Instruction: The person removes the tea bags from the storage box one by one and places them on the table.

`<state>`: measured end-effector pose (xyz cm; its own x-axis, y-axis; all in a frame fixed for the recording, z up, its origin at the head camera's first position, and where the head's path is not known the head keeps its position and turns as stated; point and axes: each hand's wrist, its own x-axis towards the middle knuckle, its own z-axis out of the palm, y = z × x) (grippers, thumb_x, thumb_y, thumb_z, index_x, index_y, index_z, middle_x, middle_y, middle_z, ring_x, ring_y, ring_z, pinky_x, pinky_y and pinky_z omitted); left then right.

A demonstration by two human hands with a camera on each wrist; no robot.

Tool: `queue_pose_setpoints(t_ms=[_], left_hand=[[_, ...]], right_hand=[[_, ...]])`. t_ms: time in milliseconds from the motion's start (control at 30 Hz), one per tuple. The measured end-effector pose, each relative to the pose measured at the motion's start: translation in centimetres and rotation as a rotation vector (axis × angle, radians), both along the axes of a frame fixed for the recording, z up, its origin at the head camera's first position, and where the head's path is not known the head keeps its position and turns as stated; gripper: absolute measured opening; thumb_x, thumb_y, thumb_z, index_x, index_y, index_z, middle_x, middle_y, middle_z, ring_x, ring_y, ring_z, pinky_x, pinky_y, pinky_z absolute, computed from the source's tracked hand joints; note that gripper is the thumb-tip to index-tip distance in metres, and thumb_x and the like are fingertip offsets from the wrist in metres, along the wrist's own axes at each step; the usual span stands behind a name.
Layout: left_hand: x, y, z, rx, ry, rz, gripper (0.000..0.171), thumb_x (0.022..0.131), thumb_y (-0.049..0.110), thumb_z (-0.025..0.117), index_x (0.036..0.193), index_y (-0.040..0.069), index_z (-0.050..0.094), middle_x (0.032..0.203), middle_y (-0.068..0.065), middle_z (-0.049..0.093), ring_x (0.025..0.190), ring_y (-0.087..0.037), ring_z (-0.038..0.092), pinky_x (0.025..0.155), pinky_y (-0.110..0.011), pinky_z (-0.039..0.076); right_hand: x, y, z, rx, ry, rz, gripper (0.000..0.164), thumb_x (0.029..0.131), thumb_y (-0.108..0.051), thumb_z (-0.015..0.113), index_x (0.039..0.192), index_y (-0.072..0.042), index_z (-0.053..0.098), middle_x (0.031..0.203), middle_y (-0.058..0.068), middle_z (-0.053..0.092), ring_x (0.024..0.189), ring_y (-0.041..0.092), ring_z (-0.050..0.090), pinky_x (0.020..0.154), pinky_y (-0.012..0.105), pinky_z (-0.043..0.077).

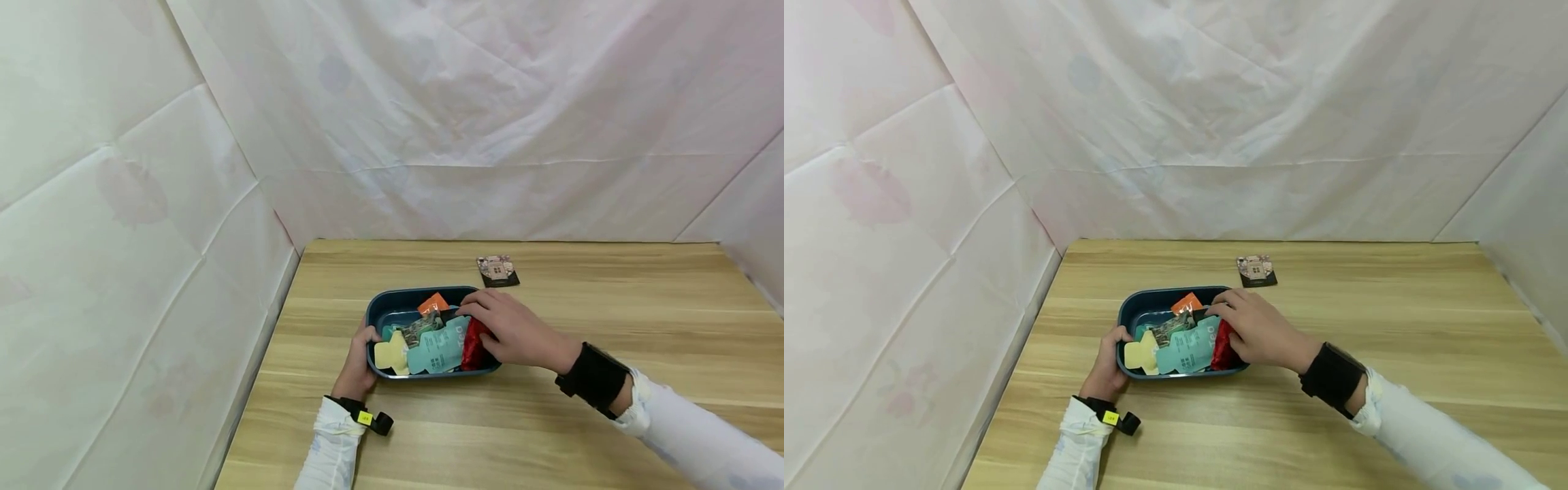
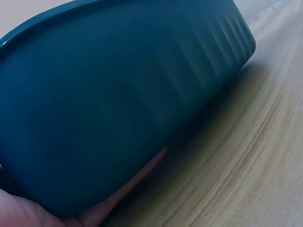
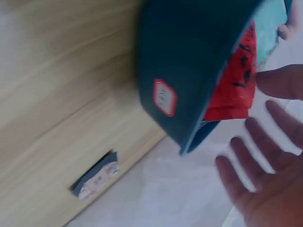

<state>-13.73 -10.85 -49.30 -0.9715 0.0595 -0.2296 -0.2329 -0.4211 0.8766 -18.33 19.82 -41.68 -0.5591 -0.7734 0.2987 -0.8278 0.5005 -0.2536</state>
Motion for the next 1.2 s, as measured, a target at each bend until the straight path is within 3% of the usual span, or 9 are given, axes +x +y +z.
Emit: queue_pose_setpoints(t_ms=[133, 267, 467, 600, 733, 933, 1200], left_hand=[[0.0, 0.0, -0.1, -0.005, -0.002, 0.007, 0.086, 0.075, 0.006, 0.037, 0.156, 0.024, 0.014, 0.157, -0.007, 0.016, 0.133, -0.028, 0.022, 0.101, -0.033, 0.029], [0.2, 0.0, -0.1, -0.002, -0.013, 0.007, 0.089, 0.074, 0.006, 0.037, 0.157, 0.023, 0.012, 0.159, -0.006, 0.013, 0.135, -0.028, 0.019, 0.102, -0.034, 0.028], [0.1, -0.1, 0.0, 0.001, -0.012, 0.003, 0.089, 0.073, 0.006, 0.038, 0.157, 0.023, 0.011, 0.16, -0.004, 0.011, 0.138, -0.026, 0.015, 0.107, -0.035, 0.022], [0.1, -0.2, 0.1, -0.001, -0.004, 0.008, 0.089, 0.074, 0.006, 0.038, 0.157, 0.024, 0.012, 0.16, -0.004, 0.012, 0.137, -0.027, 0.016, 0.106, -0.036, 0.023], [0.1, -0.2, 0.0, 0.0, -0.005, -0.001, 0.088, 0.075, 0.005, 0.037, 0.157, 0.024, 0.011, 0.16, -0.004, 0.011, 0.138, -0.027, 0.016, 0.106, -0.035, 0.023], [0.1, -0.1, 0.0, -0.003, -0.028, 0.014, 0.088, 0.075, 0.006, 0.036, 0.157, 0.022, 0.008, 0.16, -0.005, 0.008, 0.139, -0.027, 0.013, 0.109, -0.038, 0.017], [0.2, -0.3, 0.1, -0.003, -0.025, 0.025, 0.087, 0.075, 0.006, 0.035, 0.157, 0.02, 0.01, 0.16, -0.008, 0.011, 0.136, -0.027, 0.016, 0.107, -0.036, 0.02]], right_hand=[[0.1, 0.9, -0.9, 0.04, 0.041, -0.085, 0.049, 0.077, -0.025, 0.079, 0.121, -0.011, 0.063, 0.118, 0.006, 0.06, 0.115, 0.028, 0.051, 0.094, 0.048, 0.043], [0.4, 1.6, -1.7, 0.045, 0.026, -0.122, 0.047, 0.073, -0.032, 0.083, 0.11, -0.01, 0.065, 0.108, 0.006, 0.064, 0.11, 0.028, 0.053, 0.092, 0.048, 0.044], [1.3, 1.3, -1.7, -0.048, -0.15, -0.093, 0.034, 0.076, -0.029, 0.082, 0.103, -0.019, 0.063, 0.107, -0.003, 0.059, 0.105, 0.018, 0.052, 0.086, 0.039, 0.047], [2.2, 0.1, -2.0, -0.177, -0.328, -0.038, 0.031, 0.082, -0.025, 0.077, 0.108, -0.023, 0.061, 0.108, -0.008, 0.06, 0.095, 0.01, 0.053, 0.077, 0.034, 0.052], [3.1, -1.3, -3.3, -0.305, -0.433, -0.032, 0.03, 0.087, -0.027, 0.072, 0.114, -0.023, 0.059, 0.106, -0.007, 0.065, 0.088, 0.007, 0.059, 0.075, 0.032, 0.053], [3.9, -2.7, -4.1, -0.409, -0.484, -0.071, 0.03, 0.088, -0.029, 0.07, 0.116, -0.021, 0.061, 0.103, -0.006, 0.067, 0.085, 0.006, 0.061, 0.074, 0.029, 0.054], [3.6, -2.5, -3.7, -0.429, -0.519, -0.117, 0.034, 0.09, -0.031, 0.066, 0.122, -0.021, 0.06, 0.105, -0.009, 0.066, 0.087, 0.007, 0.06, 0.074, 0.026, 0.053]])
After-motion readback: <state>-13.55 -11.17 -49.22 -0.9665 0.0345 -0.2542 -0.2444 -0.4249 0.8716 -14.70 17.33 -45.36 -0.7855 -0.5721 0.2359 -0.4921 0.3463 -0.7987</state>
